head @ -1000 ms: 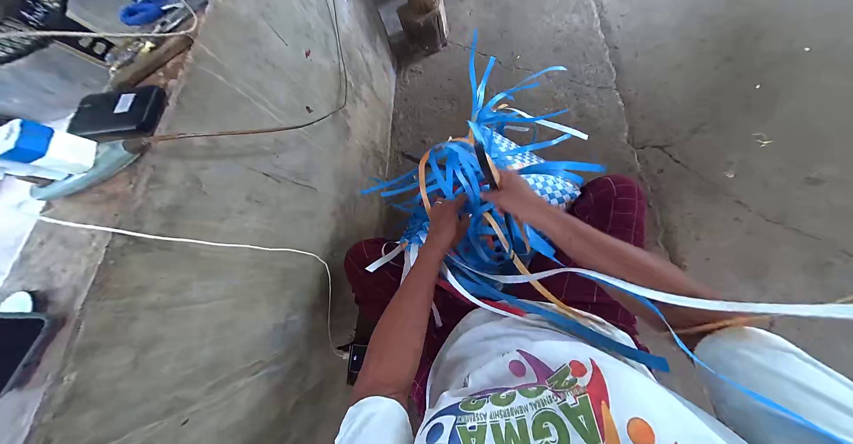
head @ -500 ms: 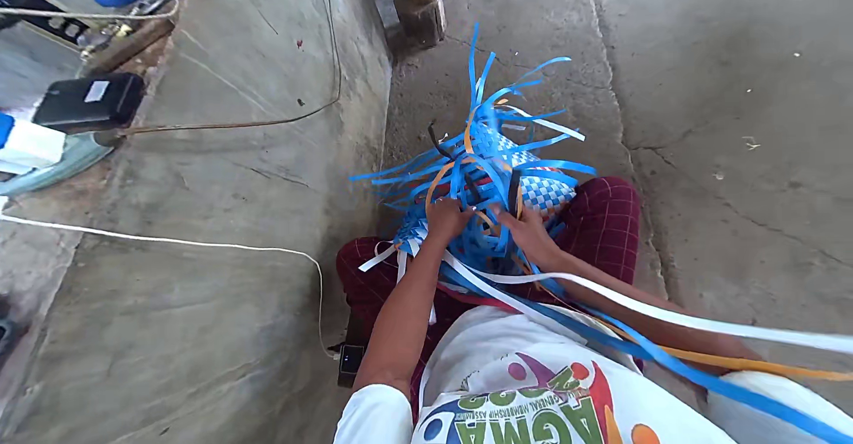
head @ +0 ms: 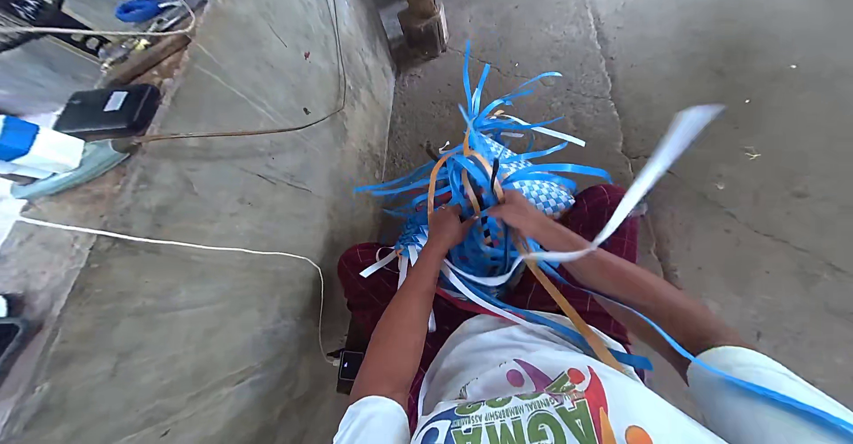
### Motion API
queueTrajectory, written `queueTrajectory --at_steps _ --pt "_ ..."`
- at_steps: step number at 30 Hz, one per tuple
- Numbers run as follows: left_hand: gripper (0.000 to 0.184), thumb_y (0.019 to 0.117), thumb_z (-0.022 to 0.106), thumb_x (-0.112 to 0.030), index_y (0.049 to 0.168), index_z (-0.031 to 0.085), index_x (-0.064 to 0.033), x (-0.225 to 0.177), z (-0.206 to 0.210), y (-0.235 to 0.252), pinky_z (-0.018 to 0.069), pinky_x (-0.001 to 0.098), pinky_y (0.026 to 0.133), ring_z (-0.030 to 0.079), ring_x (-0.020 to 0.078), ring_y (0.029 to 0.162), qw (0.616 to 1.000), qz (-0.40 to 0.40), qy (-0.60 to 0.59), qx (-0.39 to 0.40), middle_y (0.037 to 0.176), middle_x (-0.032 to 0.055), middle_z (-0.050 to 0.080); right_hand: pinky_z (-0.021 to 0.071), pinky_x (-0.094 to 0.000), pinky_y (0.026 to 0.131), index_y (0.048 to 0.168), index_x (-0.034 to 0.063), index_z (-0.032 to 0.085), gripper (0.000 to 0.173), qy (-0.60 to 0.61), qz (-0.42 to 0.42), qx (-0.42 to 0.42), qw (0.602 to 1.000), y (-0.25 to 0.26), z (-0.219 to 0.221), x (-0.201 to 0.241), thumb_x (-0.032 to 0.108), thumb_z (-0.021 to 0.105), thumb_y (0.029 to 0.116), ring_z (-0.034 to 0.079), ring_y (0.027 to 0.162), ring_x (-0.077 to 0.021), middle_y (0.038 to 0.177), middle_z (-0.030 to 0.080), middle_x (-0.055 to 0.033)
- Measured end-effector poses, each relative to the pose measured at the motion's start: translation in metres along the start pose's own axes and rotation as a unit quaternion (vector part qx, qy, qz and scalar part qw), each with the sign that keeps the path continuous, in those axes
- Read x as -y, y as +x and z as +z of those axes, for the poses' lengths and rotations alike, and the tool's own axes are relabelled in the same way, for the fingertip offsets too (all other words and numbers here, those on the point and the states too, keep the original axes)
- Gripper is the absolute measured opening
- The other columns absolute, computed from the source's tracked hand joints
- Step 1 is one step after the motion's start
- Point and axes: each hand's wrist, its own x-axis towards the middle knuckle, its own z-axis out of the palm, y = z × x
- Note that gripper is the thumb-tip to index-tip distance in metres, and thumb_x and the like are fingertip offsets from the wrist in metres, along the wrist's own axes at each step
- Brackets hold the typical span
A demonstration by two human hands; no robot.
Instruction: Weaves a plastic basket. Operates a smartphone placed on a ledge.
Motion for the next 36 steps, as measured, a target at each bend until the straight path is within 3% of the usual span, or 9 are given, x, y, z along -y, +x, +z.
queueTrajectory --at_steps 3,5,10,14,17,24,28,32,36 --pt "0.045 0.1042 0.059 -0.039 0.127 0.068 -0.0009 -0.002 -0.002 -0.005 0.0332 0.0598 0.115 0.055 0.04 0.129 1.0 0.011 0.008 -0.004 0.125 0.0228 0.067 0.0508 -0.0269 0.065 0.118 -0.0069 0.059 0.023 0.049 -0.006 -0.044 0.998 0.009 0.008 -0.02 0.006 0.063 0.0995 0.056 0.065 -0.0098 0.082 0.06 -0.0077" --pt "0.043 0.1026 0.062 -0.038 0.123 0.07 -0.0004 0.001 -0.004 -0.015 0.0344 0.0626 0.113 0.055 0.0444 0.128 0.999 0.023 0.0 -0.043 0.123 0.0267 0.066 0.0534 -0.0359 0.083 0.125 -0.004 0.06 0.032 0.095 -0.026 -0.085 0.991 0.008 0.007 -0.025 0.015 0.066 0.1003 0.062 0.089 -0.0171 0.104 0.066 -0.0139" --pt "0.023 0.1011 0.066 -0.025 0.113 0.077 -0.0077 -0.024 -0.03 -0.055 0.0552 0.053 0.088 0.066 0.0371 0.103 0.977 0.074 -0.015 -0.199 0.12 0.024 0.062 0.0518 -0.0342 0.085 0.11 -0.005 0.066 0.024 0.078 -0.047 -0.12 0.989 0.002 0.002 -0.044 0.017 0.066 0.1003 0.063 0.092 -0.0146 0.099 0.067 -0.0131" --pt "0.03 0.1075 0.053 -0.019 0.129 0.07 -0.0068 -0.059 -0.029 -0.035 0.0499 0.0566 0.102 0.062 0.0394 0.12 0.995 0.078 0.055 -0.024 0.131 0.0238 0.062 0.0527 -0.0297 0.084 0.107 -0.0062 0.065 0.019 0.106 -0.04 -0.113 0.987 -0.006 0.011 -0.052 0.011 0.067 0.099 0.063 0.09 -0.011 0.097 0.067 -0.0114" --pt "0.031 0.1052 0.055 -0.019 0.13 0.068 -0.008 -0.06 -0.009 0.003 0.0494 0.0644 0.095 0.062 0.0426 0.119 0.989 0.037 0.129 0.058 0.126 0.023 0.067 0.055 -0.0297 0.085 0.112 -0.0057 0.064 0.02 0.126 -0.047 -0.105 0.985 -0.02 0.008 -0.04 0.01 0.067 0.0984 0.066 0.09 -0.0109 0.098 0.068 -0.0112" --pt "0.027 0.1044 0.057 -0.025 0.121 0.073 -0.0094 -0.049 0.001 0.015 0.0486 0.0658 0.096 0.064 0.041 0.118 0.991 0.022 0.127 0.041 0.122 0.0198 0.07 0.0534 -0.0347 0.09 0.122 -0.0054 0.062 0.031 0.084 -0.013 -0.098 0.992 -0.046 -0.009 -0.05 0.017 0.062 0.102 0.064 0.1 -0.0167 0.113 0.066 -0.0157" --pt "0.029 0.1052 0.057 -0.024 0.125 0.071 -0.0081 -0.041 -0.002 0.008 0.0465 0.0604 0.104 0.062 0.036 0.123 0.987 0.106 0.091 0.084 0.126 0.0176 0.069 0.0562 -0.0287 0.076 0.117 -0.0045 0.058 0.019 0.156 0.058 -0.03 0.986 -0.035 -0.007 -0.038 0.01 0.052 0.106 0.065 0.076 -0.011 0.089 0.067 -0.0059" --pt "0.019 0.0986 0.061 -0.003 0.108 0.074 0.0068 -0.042 0.007 -0.018 0.0446 0.0585 0.103 0.061 0.0456 0.113 0.977 0.211 -0.023 0.028 0.113 0.0297 0.067 0.0519 -0.0264 0.07 0.114 0.0031 0.066 0.018 0.165 -0.073 -0.04 0.983 -0.044 -0.019 0.031 0.015 0.055 0.105 0.058 0.069 -0.0071 0.079 0.063 0.001" --pt "0.026 0.1041 0.055 -0.007 0.12 0.067 0.0091 -0.045 0.005 -0.026 0.0408 0.0548 0.11 0.057 0.0419 0.122 0.984 0.153 -0.089 0.03 0.122 0.0292 0.065 0.058 -0.0245 0.071 0.116 0.0056 0.065 0.019 0.221 -0.195 0.008 0.956 -0.066 -0.027 0.076 0.004 0.056 0.0991 0.065 0.07 -0.0062 0.086 0.071 0.0001"
